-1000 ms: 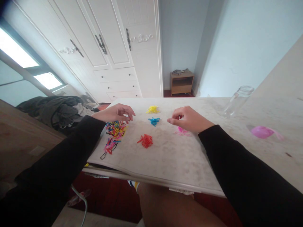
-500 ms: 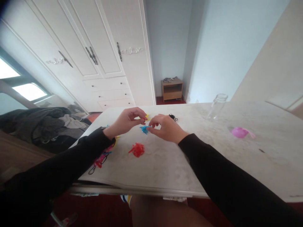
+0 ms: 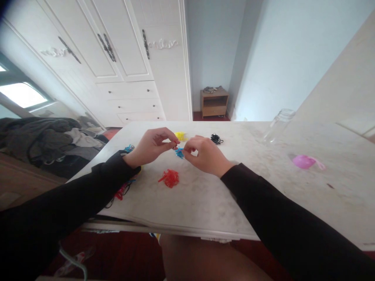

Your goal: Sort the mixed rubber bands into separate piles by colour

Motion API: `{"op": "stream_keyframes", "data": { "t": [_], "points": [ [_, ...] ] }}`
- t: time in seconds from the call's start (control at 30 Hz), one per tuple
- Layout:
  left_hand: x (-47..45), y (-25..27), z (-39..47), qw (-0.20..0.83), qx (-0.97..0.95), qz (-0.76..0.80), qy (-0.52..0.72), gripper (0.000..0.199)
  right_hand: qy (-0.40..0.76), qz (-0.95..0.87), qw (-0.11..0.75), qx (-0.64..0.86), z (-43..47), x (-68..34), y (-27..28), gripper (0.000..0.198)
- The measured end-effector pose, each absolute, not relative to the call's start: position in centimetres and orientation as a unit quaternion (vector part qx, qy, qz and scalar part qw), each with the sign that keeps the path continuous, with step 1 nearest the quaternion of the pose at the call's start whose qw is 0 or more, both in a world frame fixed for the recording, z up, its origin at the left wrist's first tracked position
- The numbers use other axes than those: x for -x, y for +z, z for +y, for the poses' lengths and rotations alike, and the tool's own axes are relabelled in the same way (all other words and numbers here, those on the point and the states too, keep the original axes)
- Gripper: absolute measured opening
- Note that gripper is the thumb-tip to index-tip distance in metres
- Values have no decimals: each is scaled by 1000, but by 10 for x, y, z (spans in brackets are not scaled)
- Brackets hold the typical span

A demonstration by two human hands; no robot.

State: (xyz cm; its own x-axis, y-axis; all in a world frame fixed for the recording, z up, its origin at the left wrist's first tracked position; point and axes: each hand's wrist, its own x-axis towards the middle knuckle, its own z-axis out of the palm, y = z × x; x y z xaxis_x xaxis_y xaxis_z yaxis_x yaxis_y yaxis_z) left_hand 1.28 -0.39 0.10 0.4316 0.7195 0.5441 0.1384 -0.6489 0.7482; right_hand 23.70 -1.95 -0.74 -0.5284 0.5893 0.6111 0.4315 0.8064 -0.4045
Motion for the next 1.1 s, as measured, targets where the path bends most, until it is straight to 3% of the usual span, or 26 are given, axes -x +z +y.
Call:
{"op": "stream_keyframes", "data": {
  "t": [0.17, 0.53, 0.8, 1.1],
  "points": [
    [-12, -1, -3, 333, -776, 283, 454, 8, 137, -883, 370, 254, -27, -238, -1, 13],
    [-15, -4, -5, 376, -761, 288, 443, 17, 202, -940, 228, 153, -43, -224, -5, 17],
    [-15, -5, -6, 415, -745, 263, 451, 26, 133, -885, 379, 234, -41, -225, -3, 9],
    [-16, -4, -8, 436, -730, 270, 451, 26, 124, -844, 400, 335, -33, -226, -7, 13]
  ]
}}
